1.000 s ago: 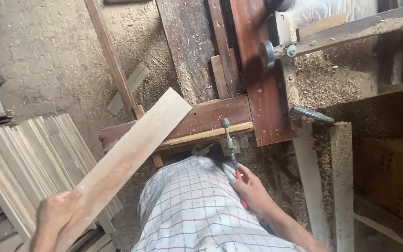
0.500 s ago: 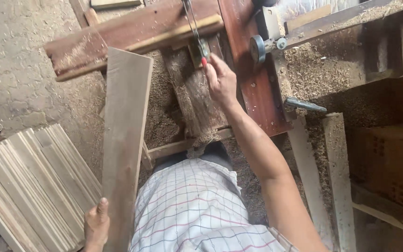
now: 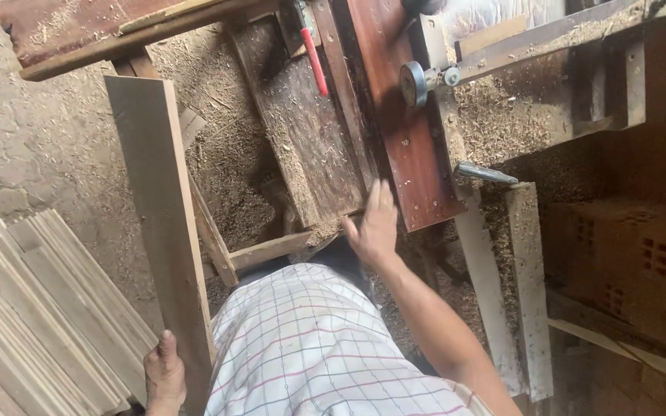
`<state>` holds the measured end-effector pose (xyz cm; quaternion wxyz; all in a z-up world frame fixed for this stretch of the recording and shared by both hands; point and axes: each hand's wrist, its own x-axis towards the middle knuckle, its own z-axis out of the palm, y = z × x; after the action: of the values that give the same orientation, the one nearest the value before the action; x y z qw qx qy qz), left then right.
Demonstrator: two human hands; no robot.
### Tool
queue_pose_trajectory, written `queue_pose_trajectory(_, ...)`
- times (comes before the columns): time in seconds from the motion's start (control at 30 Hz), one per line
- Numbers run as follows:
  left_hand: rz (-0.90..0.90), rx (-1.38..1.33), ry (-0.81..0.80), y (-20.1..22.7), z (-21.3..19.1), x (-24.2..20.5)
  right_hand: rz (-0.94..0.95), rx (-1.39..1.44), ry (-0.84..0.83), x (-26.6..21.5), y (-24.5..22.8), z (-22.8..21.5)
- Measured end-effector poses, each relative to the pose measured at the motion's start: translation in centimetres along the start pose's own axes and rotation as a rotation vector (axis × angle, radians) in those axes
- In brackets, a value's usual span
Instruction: The recorder mills the edges of wooden planks using a stationary woodworking machine and a hand clamp.
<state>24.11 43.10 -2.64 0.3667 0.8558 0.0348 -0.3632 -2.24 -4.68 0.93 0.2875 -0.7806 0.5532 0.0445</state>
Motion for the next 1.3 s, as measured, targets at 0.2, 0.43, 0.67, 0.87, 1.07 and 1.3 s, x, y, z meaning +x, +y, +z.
queue_pose_trajectory(0.2, -0.039, 0.175, 0.027, 5.4, 1.4, -2.1, -0.142, -0.070, 0.113, -8.7, 5.9, 1.5)
queue_pose_trajectory(0.43, -0.046, 0.089, 0.001, 3.9, -0.1, -1.2, -0.418, -0.275, 0.074, 3.1, -1.3, 4.4)
queue_pose_trajectory(0.67, -0.028, 0.265, 0.116, -0.3, -2.9, -1.2, -0.247, -0.302, -0.108, 15.1, -13.1, 3.4)
queue_pose_trajectory(0.87, 0.009, 0.374, 0.192, -5.1, -3.8, 3.3, -0.455, 0.015, -0.691, 12.9, -14.5, 1.5)
queue_pose_trajectory(1.07, -0.206, 0.320, 0.131, -4.3, -2.5, 3.0, -0.636, 0.228, 0.746, 17.9, -6.6, -1.5)
queue_pose_trajectory(1.3, -0.127, 0.117, 0.107, 4.1, -2.3, 0.4, -0.502, 0.233, 0.348, 27.5, -3.5, 0.1)
